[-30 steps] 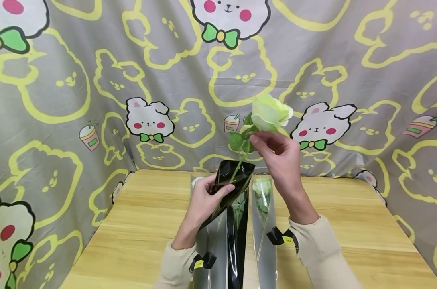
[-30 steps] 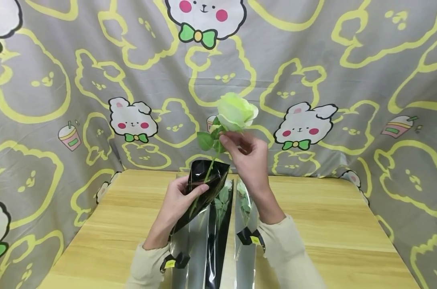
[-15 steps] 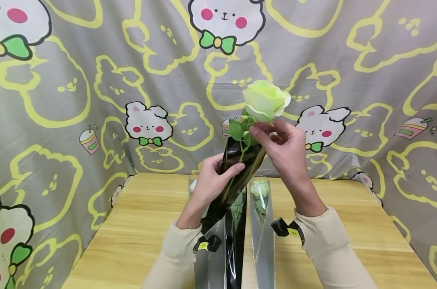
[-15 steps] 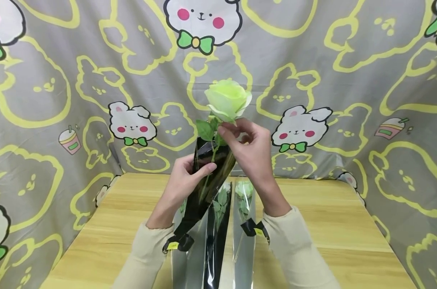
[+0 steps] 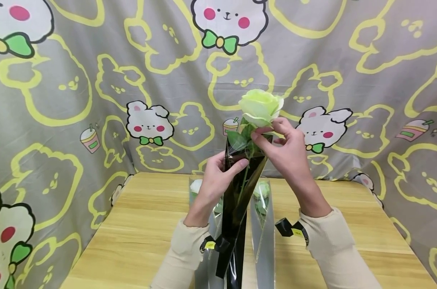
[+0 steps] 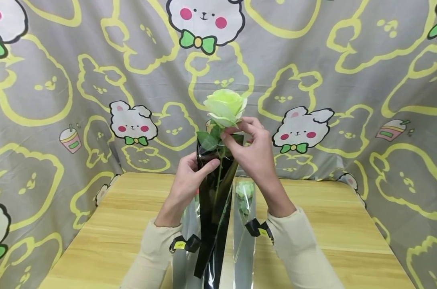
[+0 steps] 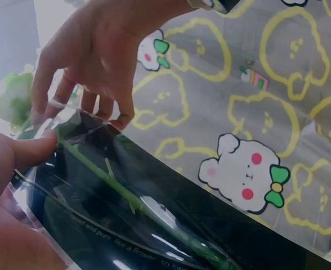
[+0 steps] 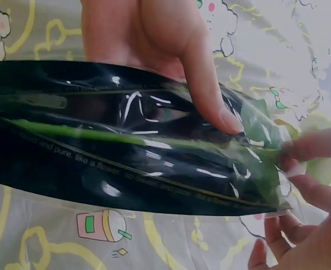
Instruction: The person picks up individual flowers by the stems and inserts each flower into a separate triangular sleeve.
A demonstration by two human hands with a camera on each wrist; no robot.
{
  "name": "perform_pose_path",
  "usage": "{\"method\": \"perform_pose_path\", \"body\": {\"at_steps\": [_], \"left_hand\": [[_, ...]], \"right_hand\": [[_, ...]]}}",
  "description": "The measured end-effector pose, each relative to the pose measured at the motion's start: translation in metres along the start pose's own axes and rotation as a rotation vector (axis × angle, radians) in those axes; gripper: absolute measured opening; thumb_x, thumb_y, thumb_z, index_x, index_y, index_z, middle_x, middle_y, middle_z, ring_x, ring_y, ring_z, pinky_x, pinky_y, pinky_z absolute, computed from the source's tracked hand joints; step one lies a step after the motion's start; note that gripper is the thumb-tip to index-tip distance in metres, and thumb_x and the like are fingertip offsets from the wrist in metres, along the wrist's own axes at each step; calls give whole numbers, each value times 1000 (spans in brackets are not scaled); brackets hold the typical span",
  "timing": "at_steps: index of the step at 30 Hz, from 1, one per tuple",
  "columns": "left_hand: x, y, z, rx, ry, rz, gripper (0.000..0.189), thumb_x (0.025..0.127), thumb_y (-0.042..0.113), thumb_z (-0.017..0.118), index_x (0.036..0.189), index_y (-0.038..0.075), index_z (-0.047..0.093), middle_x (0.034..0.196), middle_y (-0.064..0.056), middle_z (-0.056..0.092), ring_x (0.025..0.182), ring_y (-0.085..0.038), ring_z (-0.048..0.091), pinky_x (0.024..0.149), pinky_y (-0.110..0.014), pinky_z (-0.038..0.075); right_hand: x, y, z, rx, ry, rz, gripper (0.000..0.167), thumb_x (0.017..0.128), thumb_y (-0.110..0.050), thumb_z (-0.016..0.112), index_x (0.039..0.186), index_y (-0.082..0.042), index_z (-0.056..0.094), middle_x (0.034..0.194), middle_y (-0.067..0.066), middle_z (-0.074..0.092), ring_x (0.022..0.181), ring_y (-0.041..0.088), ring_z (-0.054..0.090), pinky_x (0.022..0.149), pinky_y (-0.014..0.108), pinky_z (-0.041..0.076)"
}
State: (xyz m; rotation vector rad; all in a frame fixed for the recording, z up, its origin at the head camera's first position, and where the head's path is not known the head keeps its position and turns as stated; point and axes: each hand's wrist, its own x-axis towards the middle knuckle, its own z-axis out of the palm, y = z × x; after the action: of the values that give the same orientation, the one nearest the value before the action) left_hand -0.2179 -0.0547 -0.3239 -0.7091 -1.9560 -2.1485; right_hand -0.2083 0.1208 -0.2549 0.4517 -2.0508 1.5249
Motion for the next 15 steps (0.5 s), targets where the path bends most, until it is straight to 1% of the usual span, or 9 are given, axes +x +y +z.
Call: {"method": "perform_pose_path", "body": {"at_steps": [3,4,6,7,8,11,14,15], "left_hand": [[-2,-3,1,-18,2,11,21,97,8,72,115,-1,71,88,-1,68,72,-12,52,66,-26,44],[-2,-5,1,-27,4,10,22,97,8,72,117,-1,71,91,-1,70,74,-12,54,67,-26,45],[-4,-7,1,-35,8,4,22,97,8,72,117,-2,70,87,-2,68,73,-14,54,66,-26,45],[-4,-8,1,-39,11,-2,23,97,8,72,117,-2,70,88,-3,68,75,-14,56,67,-26,46],[-5,-9,2,-41,13,-5,23,97,8,72,118,-1,70,88,-3,68,75,-15,56,67,-26,46],[-5,-11,4,-46,24,-3,25,97,9,72,120,0,70,93,-5,69,80,-15,60,71,-27,48],[-4,-13,6,-69,28,3,28,97,10,73,123,1,69,104,-7,72,91,-16,65,79,-28,51],[-3,-13,7,-76,27,2,28,97,10,73,123,1,69,105,-8,71,92,-17,65,80,-28,52]], "right_hand": [[0,1,-1,-20,-19,7,27,93,-19,76,117,-6,77,111,-2,67,105,10,58,83,35,46],[0,2,-2,-17,-23,10,29,93,-19,76,119,-6,77,112,-2,67,106,9,58,82,33,47],[0,2,-2,-5,-20,13,31,93,-20,77,121,-6,76,114,-2,68,107,9,58,78,30,49],[0,3,-2,4,-15,15,31,93,-19,77,120,-5,76,115,-2,68,108,9,58,76,28,49],[0,3,-2,16,-10,17,30,93,-19,77,120,-5,76,116,-2,68,105,11,58,73,27,49],[-2,5,0,39,7,18,27,93,-18,78,114,-2,78,117,0,68,107,11,57,69,26,47],[-5,7,4,34,9,33,25,92,-19,79,111,-2,79,119,0,67,109,12,56,67,27,44],[-6,8,4,29,8,39,25,92,-18,79,111,-2,79,120,0,67,113,11,56,67,27,44]]}}
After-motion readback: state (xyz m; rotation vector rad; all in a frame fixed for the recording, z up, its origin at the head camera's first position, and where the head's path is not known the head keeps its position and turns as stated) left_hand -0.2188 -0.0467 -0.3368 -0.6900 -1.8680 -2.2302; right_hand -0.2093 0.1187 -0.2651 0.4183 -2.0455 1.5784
